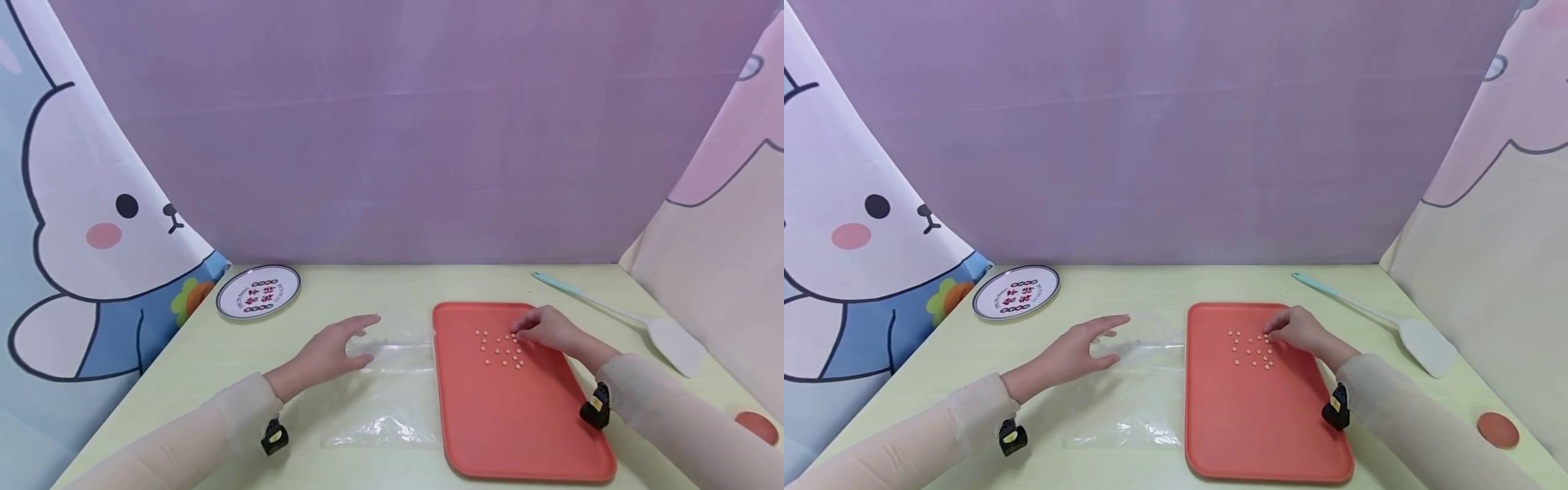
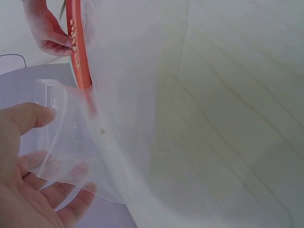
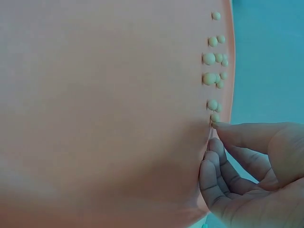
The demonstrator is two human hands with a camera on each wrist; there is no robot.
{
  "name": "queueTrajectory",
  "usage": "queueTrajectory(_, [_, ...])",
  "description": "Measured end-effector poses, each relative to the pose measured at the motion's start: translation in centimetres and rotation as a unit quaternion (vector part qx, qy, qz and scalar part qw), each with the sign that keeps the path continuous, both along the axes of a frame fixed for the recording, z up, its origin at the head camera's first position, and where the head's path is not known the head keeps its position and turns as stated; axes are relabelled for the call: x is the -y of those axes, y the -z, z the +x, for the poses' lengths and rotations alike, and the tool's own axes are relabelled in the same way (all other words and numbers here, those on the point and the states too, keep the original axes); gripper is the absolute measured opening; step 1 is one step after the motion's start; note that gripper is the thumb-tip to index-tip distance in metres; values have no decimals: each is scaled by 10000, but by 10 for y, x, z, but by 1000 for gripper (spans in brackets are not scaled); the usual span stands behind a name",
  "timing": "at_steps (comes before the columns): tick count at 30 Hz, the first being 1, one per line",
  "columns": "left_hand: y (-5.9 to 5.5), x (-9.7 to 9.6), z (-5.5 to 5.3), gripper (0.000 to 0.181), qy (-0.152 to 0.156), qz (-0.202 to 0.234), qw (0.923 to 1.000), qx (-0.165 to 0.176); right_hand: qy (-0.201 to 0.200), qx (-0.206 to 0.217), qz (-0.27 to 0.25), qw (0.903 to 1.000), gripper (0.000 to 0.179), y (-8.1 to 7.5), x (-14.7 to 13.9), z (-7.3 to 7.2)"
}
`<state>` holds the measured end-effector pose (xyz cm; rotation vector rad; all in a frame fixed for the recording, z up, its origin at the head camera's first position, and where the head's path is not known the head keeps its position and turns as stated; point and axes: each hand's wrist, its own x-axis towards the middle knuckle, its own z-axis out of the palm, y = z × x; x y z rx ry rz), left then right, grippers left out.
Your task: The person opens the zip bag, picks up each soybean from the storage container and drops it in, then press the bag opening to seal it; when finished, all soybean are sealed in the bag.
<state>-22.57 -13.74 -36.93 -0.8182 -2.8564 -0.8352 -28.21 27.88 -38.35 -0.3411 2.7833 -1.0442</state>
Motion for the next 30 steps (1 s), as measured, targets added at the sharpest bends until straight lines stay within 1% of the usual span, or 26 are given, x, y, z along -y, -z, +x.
queueTrajectory(5, [-1,-1,0,66,-34,-54,10000,-60,-22,-17,16,10000,15,2,1,-1])
queueTrajectory(10, [-1,-1,1,66,-70,-48,10000,-24,-45,-77,78,9999,14,4,2,-2])
queueTrajectory(15, [1,-1,2,66,-58,-36,10000,-9,74,-11,173,9998,12,4,2,-5])
queueTrajectory(20, [1,-2,3,66,-26,-75,10000,-4,245,143,-58,9996,14,0,1,-9])
queueTrajectory(24, [0,-3,3,66,-43,-88,10000,-13,297,-13,-252,9992,21,-4,4,-10])
queueTrajectory(27, [0,-3,3,67,-74,-103,9999,-4,237,-167,-462,9985,25,-7,10,-10])
queueTrajectory(30, [0,-3,2,67,-84,-127,9999,17,178,-172,-757,9968,28,-10,19,-10])
